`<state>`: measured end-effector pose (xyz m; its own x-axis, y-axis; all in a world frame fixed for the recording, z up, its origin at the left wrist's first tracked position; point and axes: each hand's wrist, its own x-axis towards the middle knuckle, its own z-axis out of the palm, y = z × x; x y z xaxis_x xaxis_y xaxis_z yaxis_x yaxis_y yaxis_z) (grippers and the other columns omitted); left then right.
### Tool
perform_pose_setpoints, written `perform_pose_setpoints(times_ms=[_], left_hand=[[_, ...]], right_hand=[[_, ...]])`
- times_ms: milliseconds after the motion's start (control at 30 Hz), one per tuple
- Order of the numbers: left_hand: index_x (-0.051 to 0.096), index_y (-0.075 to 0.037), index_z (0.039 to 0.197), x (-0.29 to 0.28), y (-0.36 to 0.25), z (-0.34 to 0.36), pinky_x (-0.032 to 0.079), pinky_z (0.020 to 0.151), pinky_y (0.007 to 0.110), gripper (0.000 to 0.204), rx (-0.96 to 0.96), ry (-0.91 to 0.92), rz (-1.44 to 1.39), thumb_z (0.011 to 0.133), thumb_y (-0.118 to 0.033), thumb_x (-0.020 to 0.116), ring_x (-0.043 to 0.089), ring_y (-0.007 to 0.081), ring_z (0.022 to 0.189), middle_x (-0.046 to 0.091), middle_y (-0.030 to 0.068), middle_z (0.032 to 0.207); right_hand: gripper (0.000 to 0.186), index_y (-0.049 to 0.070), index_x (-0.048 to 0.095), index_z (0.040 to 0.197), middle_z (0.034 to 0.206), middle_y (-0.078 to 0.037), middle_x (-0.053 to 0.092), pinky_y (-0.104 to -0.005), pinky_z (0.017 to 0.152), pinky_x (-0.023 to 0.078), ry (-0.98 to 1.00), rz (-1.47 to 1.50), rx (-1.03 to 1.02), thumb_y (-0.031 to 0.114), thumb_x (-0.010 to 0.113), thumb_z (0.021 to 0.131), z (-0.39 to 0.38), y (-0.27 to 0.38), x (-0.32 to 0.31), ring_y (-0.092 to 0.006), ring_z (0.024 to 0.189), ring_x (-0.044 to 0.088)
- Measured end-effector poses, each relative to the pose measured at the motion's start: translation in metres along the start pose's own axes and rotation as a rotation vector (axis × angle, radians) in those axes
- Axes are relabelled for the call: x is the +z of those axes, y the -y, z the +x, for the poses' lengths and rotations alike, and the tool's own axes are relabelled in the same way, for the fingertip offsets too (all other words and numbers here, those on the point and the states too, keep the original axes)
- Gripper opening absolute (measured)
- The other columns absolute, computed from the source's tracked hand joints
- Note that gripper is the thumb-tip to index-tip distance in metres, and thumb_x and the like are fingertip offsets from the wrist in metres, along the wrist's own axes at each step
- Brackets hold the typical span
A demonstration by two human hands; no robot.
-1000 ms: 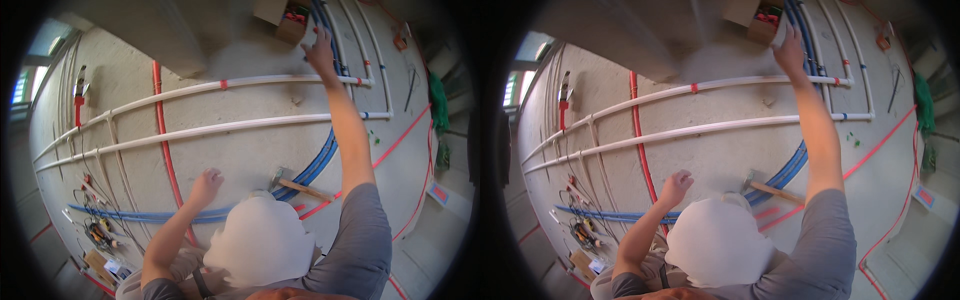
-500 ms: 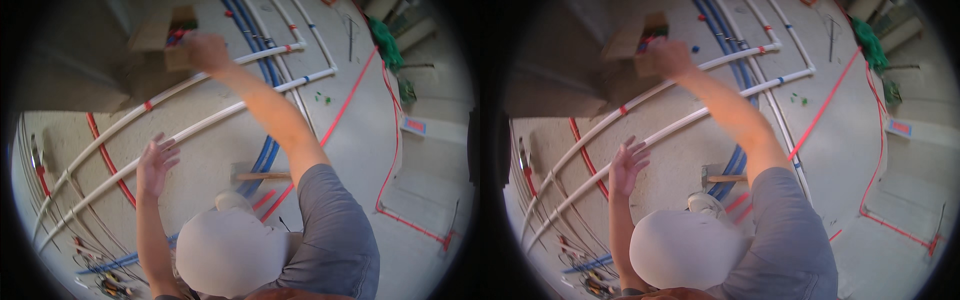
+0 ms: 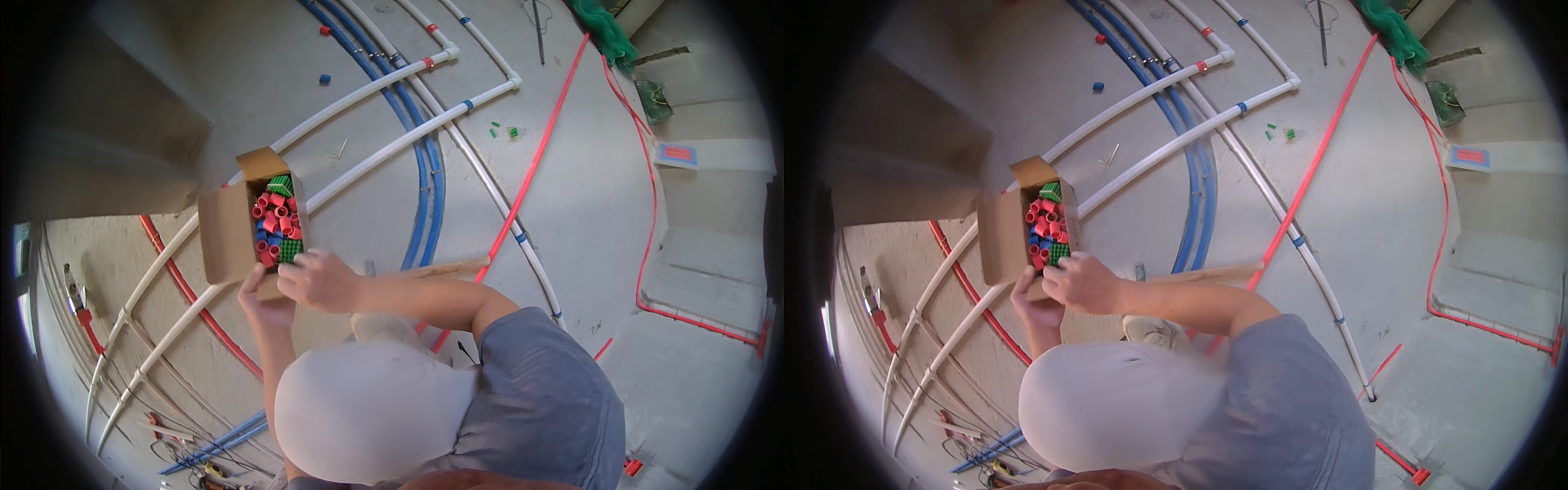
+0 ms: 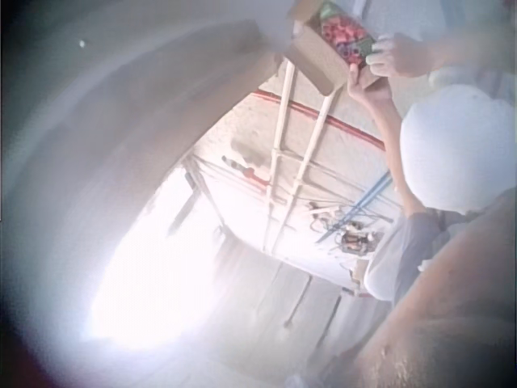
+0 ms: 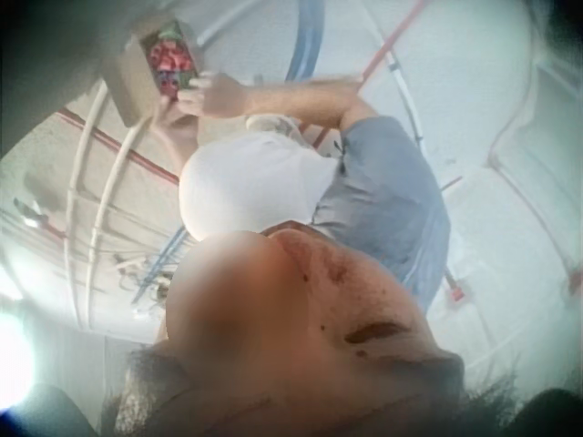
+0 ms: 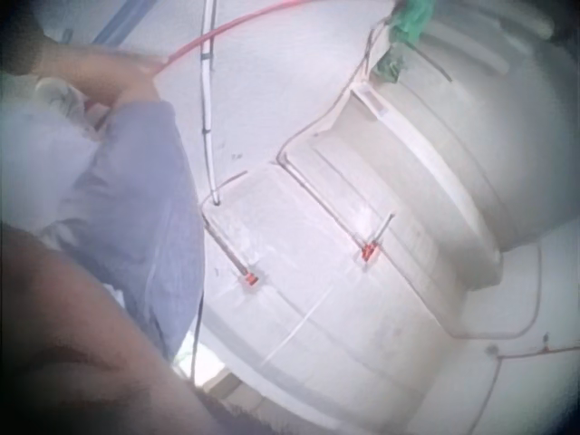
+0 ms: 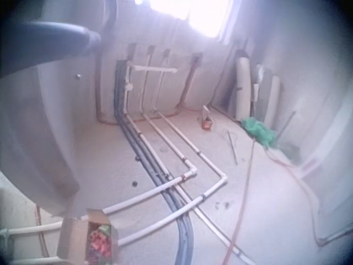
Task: The person positions white PVC pipes on a concrete floor, secures them with plastic clips using a hammer, and uses a power drill to fasten the clips. The person also handles red and blue pipes and various connectors during the process.
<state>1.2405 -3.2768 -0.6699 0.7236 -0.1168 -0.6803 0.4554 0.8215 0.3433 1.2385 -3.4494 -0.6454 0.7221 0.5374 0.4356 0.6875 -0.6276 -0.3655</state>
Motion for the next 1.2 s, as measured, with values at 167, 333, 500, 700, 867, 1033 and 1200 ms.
perform_pose_setpoints(times_ms=[167, 333, 500, 700, 867, 1033, 1200], left_hand=[[0.069, -0.007, 0.103, -0.073, -0.011, -0.028, 0.058, 0.079, 0.038, 0.024, -0.001, 0.028, 0.184, 0.081, -0.011, 0.061, 0.07, 0.0236, 0.089, 0.071, 0.0059, 0.094], [0.065, 0.003, 0.127, -0.119, -0.071, -0.081, 0.059, 0.088, 0.043, 0.053, -0.288, -0.01, 0.303, 0.074, -0.006, 0.062, 0.071, 0.0326, 0.097, 0.073, 0.0131, 0.111], [0.063, 0.003, 0.131, -0.19, -0.162, -0.134, 0.057, 0.095, 0.043, 0.062, -0.336, -0.095, 0.682, 0.069, -0.004, 0.063, 0.07, 0.0329, 0.103, 0.072, 0.0138, 0.119], [0.064, 0.001, 0.133, -0.326, -0.213, -0.179, 0.058, 0.092, 0.045, 0.061, -0.253, -0.399, 0.685, 0.072, 0.001, 0.068, 0.07, 0.0317, 0.105, 0.072, 0.0136, 0.115], [0.071, -0.004, 0.117, -0.335, -0.262, -0.204, 0.061, 0.079, 0.034, 0.03, -0.02, -0.814, 0.698, 0.089, -0.014, 0.069, 0.072, 0.0204, 0.088, 0.073, 0.0082, 0.099], [0.069, 0.002, 0.097, -0.233, -0.208, -0.181, 0.052, 0.077, 0.04, 0.009, 1.024, -0.884, 1.691, 0.093, -0.004, 0.063, 0.066, 0.0315, 0.08, 0.067, 0.0172, 0.084], [0.064, -0.002, 0.08, -0.195, -0.114, -0.174, 0.055, 0.074, 0.049, 0.007, 0.65, -0.528, 2.072, 0.084, -0.007, 0.062, 0.067, 0.0408, 0.087, 0.068, 0.0169, 0.088]], right_hand=[[0.011, 0.01, 0.064, 0.086, 0.087, -0.002, 0.059, -0.0331, 0.062, 0.047, 0.168, 0.059, -0.1, 0.018, 0.067, 0.079, -0.02, 0.043, 0.01, -0.0175, 0.074, 0.062], [0.017, 0.01, 0.066, 0.106, 0.131, -0.011, 0.064, -0.0412, 0.076, 0.059, 0.165, 0.528, -0.15, 0.019, 0.062, 0.093, -0.059, 0.04, -0.013, -0.0267, 0.095, 0.071], [0.011, 0.009, 0.068, 0.106, 0.118, -0.01, 0.07, -0.0437, 0.082, 0.058, 0.0, 0.181, 0.396, 0.013, 0.065, 0.096, -0.112, -0.049, -0.044, -0.0345, 0.102, 0.07], [0.02, 0.005, 0.071, 0.115, 0.123, -0.014, 0.069, -0.0467, 0.093, 0.054, -0.14, 0.023, 0.502, 0.01, 0.061, 0.099, -0.046, -0.198, -0.012, -0.0383, 0.113, 0.066], [0.011, 0.007, 0.07, 0.104, 0.114, -0.013, 0.068, -0.05, 0.087, 0.054, 0.286, -0.069, 0.618, 0.01, 0.063, 0.096, 0.002, -0.254, 0.013, -0.0393, 0.106, 0.066], [0.01, 0.008, 0.065, 0.099, 0.103, -0.012, 0.065, -0.0512, 0.083, 0.052, 0.123, -0.022, 0.457, 0.017, 0.067, 0.096, 0.007, -0.189, 0.015, -0.0379, 0.101, 0.064], [0.012, 0.009, 0.064, 0.098, 0.102, -0.009, 0.064, -0.0468, 0.083, 0.052, 0.359, 0.107, 0.162, 0.018, 0.07, 0.096, -0.011, -0.074, 0.063, -0.0351, 0.097, 0.065]])
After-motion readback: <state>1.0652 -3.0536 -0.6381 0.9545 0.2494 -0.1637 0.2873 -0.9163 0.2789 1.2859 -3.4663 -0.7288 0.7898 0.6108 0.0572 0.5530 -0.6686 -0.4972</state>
